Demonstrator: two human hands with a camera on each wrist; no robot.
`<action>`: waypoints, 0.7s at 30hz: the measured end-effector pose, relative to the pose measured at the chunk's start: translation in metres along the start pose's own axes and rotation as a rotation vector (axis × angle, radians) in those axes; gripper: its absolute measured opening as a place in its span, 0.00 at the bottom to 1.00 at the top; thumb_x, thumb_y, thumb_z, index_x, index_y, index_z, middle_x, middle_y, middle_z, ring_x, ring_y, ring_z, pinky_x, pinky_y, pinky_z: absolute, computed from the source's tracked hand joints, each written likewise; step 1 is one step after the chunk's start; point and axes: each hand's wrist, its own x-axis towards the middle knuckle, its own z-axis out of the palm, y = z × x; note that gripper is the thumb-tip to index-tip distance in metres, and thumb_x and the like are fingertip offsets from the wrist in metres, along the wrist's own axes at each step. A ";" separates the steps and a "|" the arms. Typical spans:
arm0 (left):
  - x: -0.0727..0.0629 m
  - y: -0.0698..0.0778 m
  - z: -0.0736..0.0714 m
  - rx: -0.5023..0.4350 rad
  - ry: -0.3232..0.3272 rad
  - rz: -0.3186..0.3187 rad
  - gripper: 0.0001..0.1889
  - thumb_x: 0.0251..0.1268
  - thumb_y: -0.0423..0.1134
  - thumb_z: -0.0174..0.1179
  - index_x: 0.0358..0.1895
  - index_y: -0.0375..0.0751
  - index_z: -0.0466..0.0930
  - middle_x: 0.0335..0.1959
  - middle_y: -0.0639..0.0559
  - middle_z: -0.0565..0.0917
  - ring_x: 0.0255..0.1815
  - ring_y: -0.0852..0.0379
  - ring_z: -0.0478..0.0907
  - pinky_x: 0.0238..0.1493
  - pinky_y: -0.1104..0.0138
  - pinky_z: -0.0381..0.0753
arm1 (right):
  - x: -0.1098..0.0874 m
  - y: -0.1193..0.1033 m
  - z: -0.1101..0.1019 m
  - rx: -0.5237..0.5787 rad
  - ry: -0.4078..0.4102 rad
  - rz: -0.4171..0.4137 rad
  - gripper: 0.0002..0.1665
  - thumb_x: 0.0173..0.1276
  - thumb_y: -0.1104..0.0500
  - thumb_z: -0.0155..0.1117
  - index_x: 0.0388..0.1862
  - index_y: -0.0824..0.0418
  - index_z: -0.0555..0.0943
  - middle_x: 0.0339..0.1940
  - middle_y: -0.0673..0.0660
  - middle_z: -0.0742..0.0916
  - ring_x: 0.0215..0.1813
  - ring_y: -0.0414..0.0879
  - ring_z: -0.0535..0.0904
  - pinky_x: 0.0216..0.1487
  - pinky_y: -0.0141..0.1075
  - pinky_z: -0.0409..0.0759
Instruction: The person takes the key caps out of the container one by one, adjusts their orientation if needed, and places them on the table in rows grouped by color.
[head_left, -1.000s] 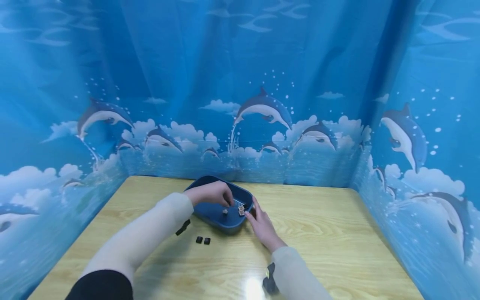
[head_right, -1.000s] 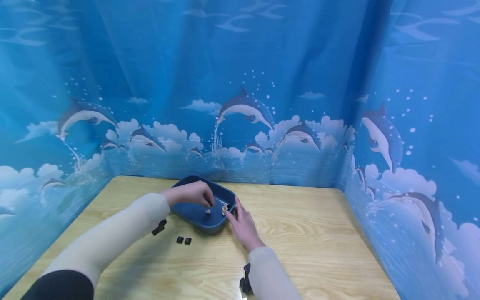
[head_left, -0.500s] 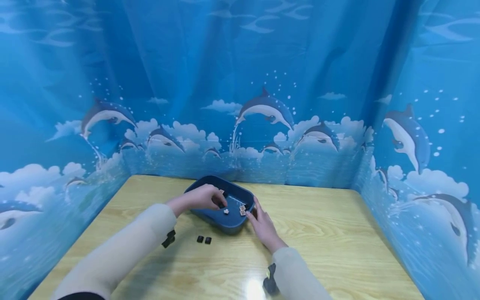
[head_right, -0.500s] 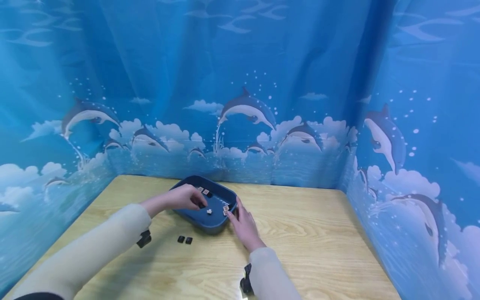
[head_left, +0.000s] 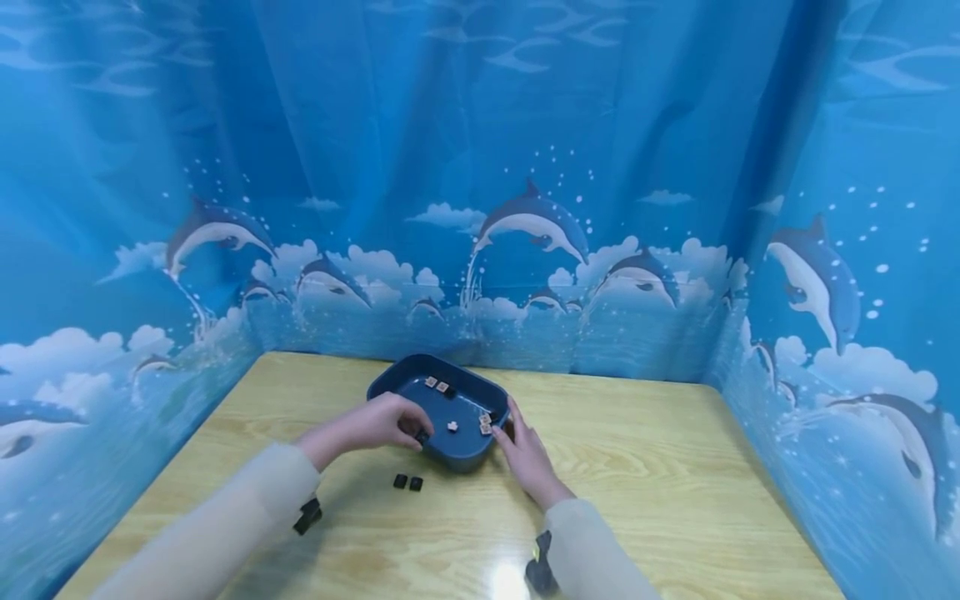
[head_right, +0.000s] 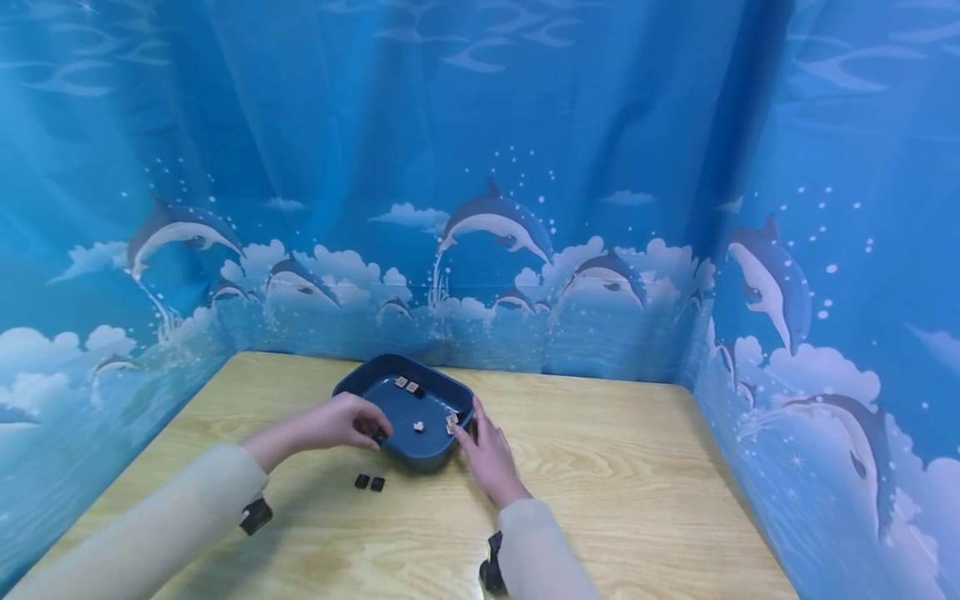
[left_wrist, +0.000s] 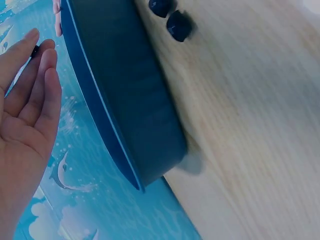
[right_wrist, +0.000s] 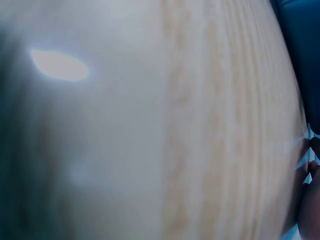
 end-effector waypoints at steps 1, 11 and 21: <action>-0.003 0.000 0.001 -0.008 0.009 -0.005 0.12 0.55 0.33 0.71 0.43 0.41 0.86 0.35 0.61 0.84 0.35 0.64 0.80 0.38 0.70 0.81 | 0.000 0.000 0.000 0.000 -0.001 0.002 0.41 0.76 0.39 0.47 0.80 0.43 0.45 0.76 0.61 0.63 0.74 0.70 0.49 0.68 0.67 0.46; -0.031 -0.015 0.009 -0.023 0.077 -0.049 0.09 0.53 0.35 0.73 0.38 0.46 0.86 0.32 0.62 0.82 0.34 0.63 0.79 0.36 0.69 0.81 | -0.002 -0.002 -0.001 -0.005 -0.003 0.016 0.41 0.76 0.39 0.47 0.80 0.41 0.43 0.76 0.60 0.62 0.74 0.70 0.49 0.68 0.67 0.47; -0.045 -0.039 0.020 -0.025 0.143 -0.060 0.11 0.49 0.33 0.74 0.38 0.38 0.86 0.28 0.61 0.80 0.29 0.63 0.76 0.31 0.69 0.79 | -0.002 -0.003 0.000 -0.005 -0.003 0.009 0.40 0.77 0.39 0.46 0.80 0.43 0.44 0.76 0.61 0.62 0.74 0.71 0.49 0.67 0.69 0.47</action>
